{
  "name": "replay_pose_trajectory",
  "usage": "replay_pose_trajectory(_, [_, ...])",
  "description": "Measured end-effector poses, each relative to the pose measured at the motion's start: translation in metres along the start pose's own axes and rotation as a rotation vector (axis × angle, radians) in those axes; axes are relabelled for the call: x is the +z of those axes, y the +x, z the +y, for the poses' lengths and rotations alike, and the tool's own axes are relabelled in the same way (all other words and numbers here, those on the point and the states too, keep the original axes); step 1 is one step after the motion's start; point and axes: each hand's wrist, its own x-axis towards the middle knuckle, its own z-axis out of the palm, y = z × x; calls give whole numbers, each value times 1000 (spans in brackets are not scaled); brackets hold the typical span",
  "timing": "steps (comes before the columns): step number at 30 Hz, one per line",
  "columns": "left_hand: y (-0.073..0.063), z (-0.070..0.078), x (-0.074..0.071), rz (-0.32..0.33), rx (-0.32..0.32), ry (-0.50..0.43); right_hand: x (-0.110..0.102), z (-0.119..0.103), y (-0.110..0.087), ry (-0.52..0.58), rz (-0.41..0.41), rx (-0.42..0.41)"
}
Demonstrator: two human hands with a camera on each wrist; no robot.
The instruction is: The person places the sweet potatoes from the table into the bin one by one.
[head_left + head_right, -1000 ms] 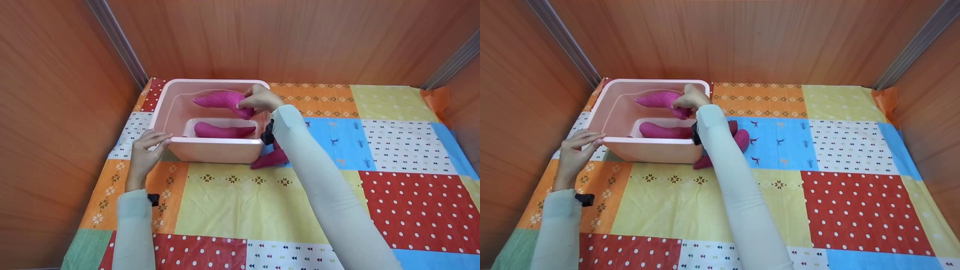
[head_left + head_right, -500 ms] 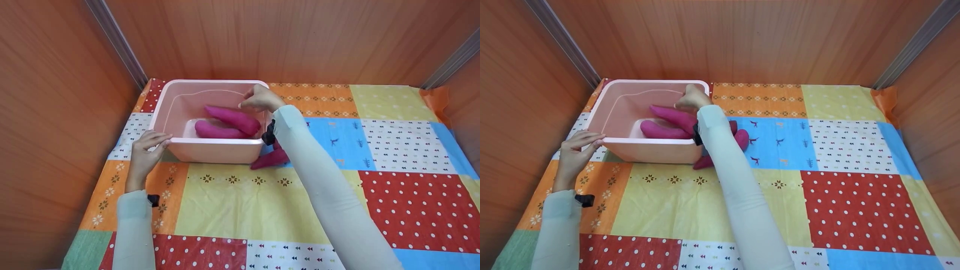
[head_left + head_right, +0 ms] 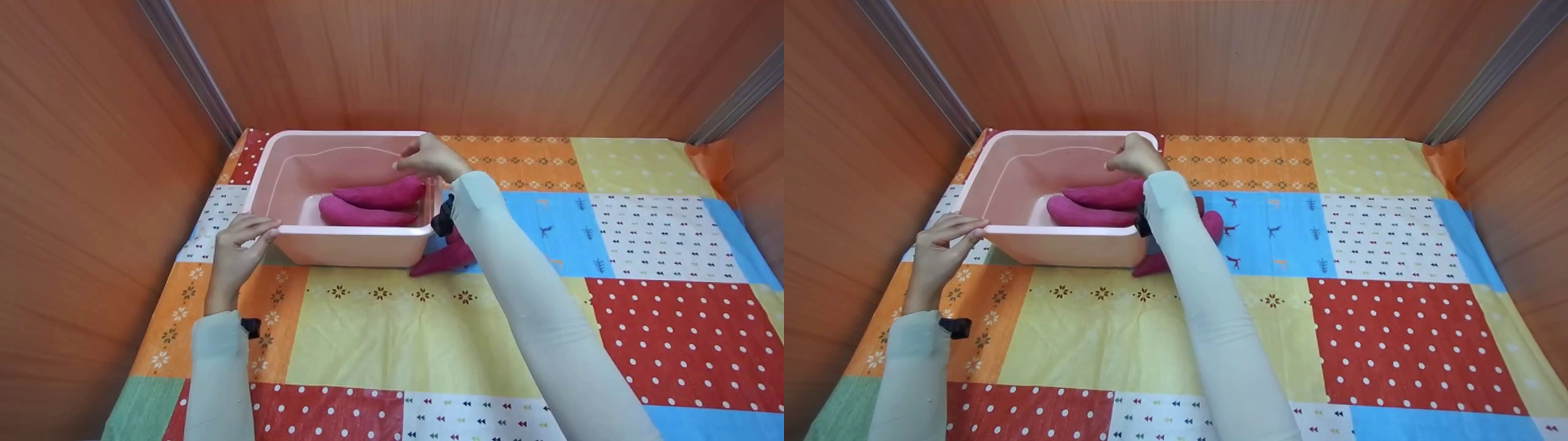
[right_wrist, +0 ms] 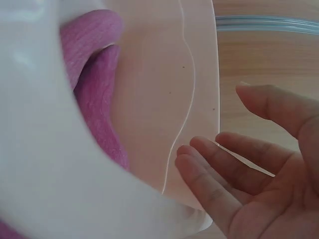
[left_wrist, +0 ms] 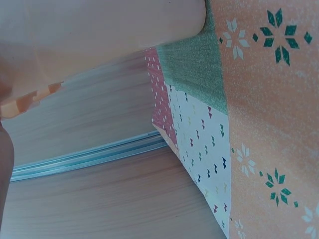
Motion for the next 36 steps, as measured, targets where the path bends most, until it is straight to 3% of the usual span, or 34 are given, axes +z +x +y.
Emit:
replay_pose_trajectory(12, [-1,4,0,-12,-56,7,-10,9,0,95,70,-21])
replay_pose_trajectory(20, [2,29,-1,-19,-47,-6,-18,13,-3,126,123,-6])
replay_pose_trajectory(28, [1,5,-1,-9,-51,5,-28,19,-4,169,148,24])
replay_pose_trajectory(36, [1,2,-1,-6,-59,-8,-35,28,-4,185,185,29])
